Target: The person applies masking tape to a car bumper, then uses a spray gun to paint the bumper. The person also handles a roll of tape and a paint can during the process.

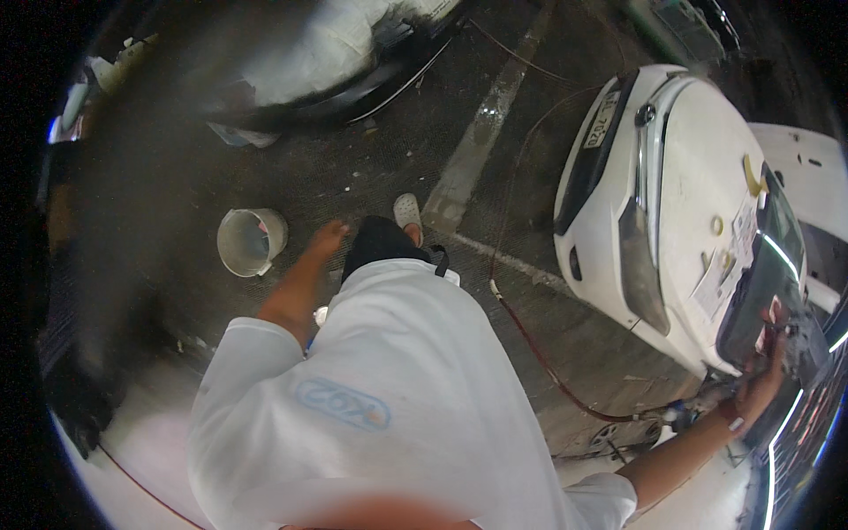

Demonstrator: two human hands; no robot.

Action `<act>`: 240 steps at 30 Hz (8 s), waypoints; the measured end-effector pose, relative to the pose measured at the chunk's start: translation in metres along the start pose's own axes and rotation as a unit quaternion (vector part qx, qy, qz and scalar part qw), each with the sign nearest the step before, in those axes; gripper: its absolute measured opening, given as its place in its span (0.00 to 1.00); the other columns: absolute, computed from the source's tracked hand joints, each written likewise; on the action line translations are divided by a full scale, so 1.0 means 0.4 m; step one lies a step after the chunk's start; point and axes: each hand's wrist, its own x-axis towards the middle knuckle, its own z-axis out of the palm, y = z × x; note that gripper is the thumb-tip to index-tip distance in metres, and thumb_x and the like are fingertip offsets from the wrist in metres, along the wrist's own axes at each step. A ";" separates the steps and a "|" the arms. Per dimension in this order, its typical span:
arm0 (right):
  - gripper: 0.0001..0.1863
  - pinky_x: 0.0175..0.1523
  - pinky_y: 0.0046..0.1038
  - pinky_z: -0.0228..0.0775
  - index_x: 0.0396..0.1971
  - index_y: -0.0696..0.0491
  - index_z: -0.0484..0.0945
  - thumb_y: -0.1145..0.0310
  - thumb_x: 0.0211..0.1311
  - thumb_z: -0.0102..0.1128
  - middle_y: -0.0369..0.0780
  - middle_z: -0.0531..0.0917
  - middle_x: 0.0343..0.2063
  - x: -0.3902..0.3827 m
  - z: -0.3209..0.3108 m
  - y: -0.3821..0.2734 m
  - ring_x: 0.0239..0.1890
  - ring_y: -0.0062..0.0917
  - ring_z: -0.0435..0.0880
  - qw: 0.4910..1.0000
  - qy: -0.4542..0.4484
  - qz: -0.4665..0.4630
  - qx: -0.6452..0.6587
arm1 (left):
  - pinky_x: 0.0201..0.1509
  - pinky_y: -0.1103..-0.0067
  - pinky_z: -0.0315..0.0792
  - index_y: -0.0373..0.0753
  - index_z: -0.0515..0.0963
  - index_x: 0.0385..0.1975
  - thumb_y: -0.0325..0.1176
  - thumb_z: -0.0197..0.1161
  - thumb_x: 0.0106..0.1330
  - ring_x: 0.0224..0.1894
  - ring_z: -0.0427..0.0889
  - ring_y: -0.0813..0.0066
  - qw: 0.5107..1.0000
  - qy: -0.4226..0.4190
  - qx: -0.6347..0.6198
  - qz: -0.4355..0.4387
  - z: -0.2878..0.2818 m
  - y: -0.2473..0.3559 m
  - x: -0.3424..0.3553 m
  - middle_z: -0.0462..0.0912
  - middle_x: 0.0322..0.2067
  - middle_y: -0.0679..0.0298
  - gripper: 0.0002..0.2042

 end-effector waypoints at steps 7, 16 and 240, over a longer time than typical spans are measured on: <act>0.27 0.33 0.18 0.72 0.73 0.55 0.74 0.65 0.79 0.61 0.42 0.89 0.60 -0.698 0.514 0.295 0.57 0.21 0.88 0.980 -0.172 0.068 0.072 | 0.73 0.59 0.74 0.35 0.81 0.66 0.50 0.59 0.80 0.68 0.82 0.47 0.993 -0.020 0.109 -0.040 -0.121 -0.477 -0.256 0.84 0.64 0.43 0.26; 0.43 0.55 0.28 0.78 0.82 0.54 0.66 0.36 0.83 0.46 0.42 0.87 0.60 -1.187 1.030 0.458 0.56 0.22 0.85 0.852 -0.438 0.018 0.286 | 0.72 0.67 0.75 0.39 0.78 0.71 0.47 0.63 0.82 0.64 0.85 0.61 0.972 -0.159 -0.060 0.163 -0.049 -0.232 -0.540 0.87 0.62 0.52 0.25; 0.42 0.27 0.23 0.76 0.77 0.58 0.68 0.35 0.87 0.34 0.44 0.89 0.46 -1.234 2.972 0.645 0.44 0.27 0.89 0.850 -0.257 -0.051 0.457 | 0.86 0.40 0.28 0.20 0.30 0.82 0.64 0.45 0.84 0.86 0.28 0.30 0.693 0.586 0.142 0.395 -0.935 -0.644 1.073 0.30 0.83 0.27 0.53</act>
